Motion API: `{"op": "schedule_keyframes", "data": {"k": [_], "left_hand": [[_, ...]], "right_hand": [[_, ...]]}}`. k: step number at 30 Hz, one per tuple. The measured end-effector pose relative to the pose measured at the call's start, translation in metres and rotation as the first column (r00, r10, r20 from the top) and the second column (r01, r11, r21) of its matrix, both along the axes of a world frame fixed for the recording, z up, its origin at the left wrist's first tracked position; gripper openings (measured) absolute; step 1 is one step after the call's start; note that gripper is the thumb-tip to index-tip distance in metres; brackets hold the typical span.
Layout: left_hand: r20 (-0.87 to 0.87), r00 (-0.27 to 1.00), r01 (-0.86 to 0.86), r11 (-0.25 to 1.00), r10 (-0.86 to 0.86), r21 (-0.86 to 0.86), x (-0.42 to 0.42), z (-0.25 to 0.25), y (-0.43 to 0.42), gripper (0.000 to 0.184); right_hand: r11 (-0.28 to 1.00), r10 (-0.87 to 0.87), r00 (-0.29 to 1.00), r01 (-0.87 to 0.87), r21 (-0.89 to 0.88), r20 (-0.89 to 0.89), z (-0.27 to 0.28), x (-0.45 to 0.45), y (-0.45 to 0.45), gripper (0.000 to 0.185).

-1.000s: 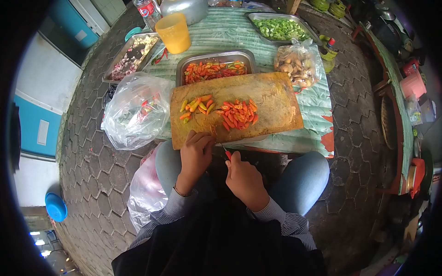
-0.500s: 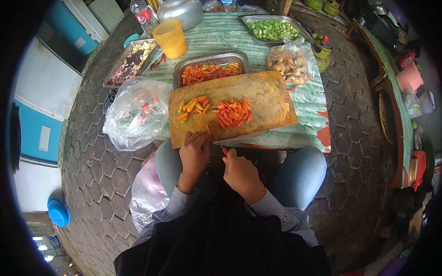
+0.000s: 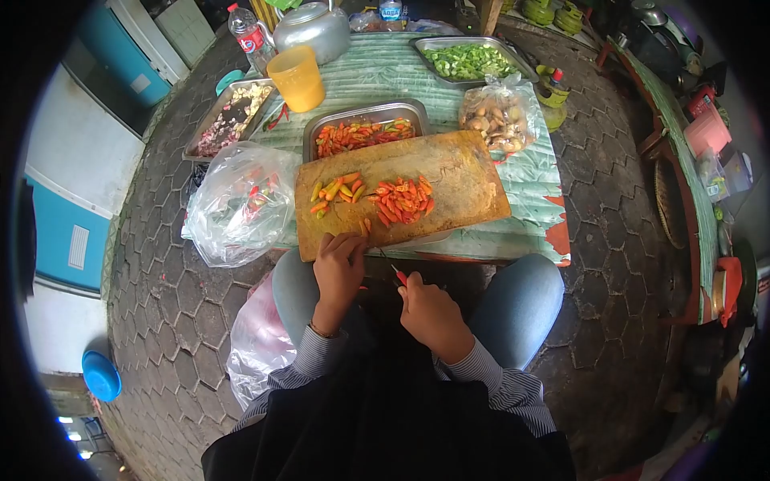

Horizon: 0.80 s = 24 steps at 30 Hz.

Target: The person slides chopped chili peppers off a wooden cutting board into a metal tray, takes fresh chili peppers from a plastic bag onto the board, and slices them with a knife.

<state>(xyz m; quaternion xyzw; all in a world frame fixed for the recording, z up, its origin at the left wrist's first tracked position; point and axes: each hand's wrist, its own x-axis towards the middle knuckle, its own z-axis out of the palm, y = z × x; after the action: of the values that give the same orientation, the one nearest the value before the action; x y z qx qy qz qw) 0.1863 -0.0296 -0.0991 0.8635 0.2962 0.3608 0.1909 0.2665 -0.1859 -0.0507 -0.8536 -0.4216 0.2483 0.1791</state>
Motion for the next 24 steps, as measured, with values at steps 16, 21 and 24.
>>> {"op": "schedule_keyframes", "data": {"k": [16, 21, 24], "left_hand": [[0.032, 0.999, 0.017, 1.0, -0.018, 0.016, 0.0, -0.004, 0.003, 0.003], [0.046, 0.998, 0.039, 0.999, -0.038, -0.02, 0.0, -0.002, 0.003, 0.005], [0.065, 0.997, 0.031, 0.999, -0.033, 0.033, 0.007, -0.005, 0.015, 0.004]], "right_hand": [[0.977, 0.033, 0.98, -0.073, 0.203, 0.197, -0.021, 0.006, 0.026, 0.022], [0.979, 0.044, 0.984, -0.077, 0.189, 0.171, -0.024, 0.009, 0.029, 0.021], [0.98, 0.014, 0.987, -0.046, 0.193, 0.162, -0.03, 0.008, 0.03, 0.022]]}}
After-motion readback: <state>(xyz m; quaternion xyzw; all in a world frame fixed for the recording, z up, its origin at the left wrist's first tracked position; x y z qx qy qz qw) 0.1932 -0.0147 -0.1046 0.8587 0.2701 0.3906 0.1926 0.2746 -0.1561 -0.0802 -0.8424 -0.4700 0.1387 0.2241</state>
